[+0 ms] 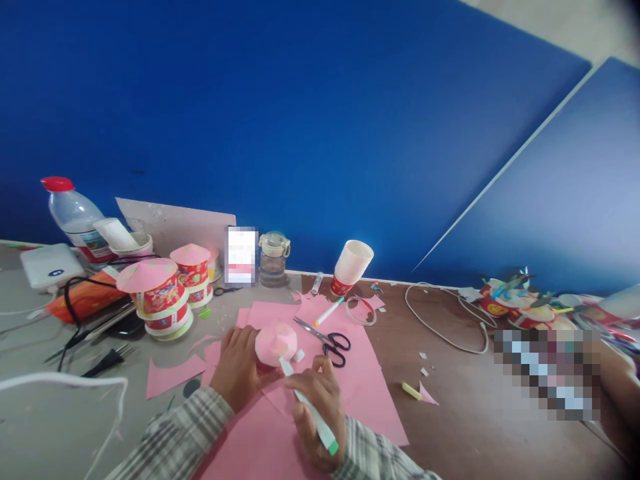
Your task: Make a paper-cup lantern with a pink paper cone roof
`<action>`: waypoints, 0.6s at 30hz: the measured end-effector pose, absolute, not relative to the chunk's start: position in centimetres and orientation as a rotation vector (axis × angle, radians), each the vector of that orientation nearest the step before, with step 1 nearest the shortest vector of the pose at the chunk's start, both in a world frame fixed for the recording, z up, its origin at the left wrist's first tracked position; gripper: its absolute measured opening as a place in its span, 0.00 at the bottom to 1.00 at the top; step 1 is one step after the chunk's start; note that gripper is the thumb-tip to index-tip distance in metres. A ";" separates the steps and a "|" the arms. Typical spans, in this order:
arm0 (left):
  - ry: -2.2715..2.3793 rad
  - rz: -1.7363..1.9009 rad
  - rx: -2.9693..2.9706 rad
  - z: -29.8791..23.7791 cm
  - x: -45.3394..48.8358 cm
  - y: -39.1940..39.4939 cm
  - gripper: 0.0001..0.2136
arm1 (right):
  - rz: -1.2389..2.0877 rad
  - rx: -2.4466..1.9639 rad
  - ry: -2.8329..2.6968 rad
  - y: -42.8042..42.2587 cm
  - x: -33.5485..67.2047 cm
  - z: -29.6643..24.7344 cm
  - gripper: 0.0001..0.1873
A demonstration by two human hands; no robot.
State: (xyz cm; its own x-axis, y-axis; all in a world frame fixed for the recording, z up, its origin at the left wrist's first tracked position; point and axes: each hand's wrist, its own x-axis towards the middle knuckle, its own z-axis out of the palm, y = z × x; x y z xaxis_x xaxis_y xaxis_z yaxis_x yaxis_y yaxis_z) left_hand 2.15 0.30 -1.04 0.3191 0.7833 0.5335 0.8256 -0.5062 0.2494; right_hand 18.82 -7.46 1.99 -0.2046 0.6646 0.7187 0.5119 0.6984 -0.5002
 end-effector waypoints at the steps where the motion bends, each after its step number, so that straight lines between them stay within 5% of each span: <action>1: -1.525 -0.949 -2.498 -1.0 2.1 0.3 0.17 | 0.182 -0.919 -1.873 -7.5 18.8 2.0 0.16; 18: -1.536 -0.948 -2.487 -0.9 2.1 0.1 0.17 | 0.180 -0.927 -1.852 -7.6 18.5 2.0 0.14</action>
State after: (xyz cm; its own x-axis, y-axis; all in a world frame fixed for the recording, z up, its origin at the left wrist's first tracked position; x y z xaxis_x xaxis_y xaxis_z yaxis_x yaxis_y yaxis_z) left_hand 2.13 0.07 -0.93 0.3108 0.7871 0.5328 0.8294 -0.4984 0.2524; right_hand 18.55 -7.55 2.05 -0.1910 0.6658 0.7213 0.5149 0.6935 -0.5039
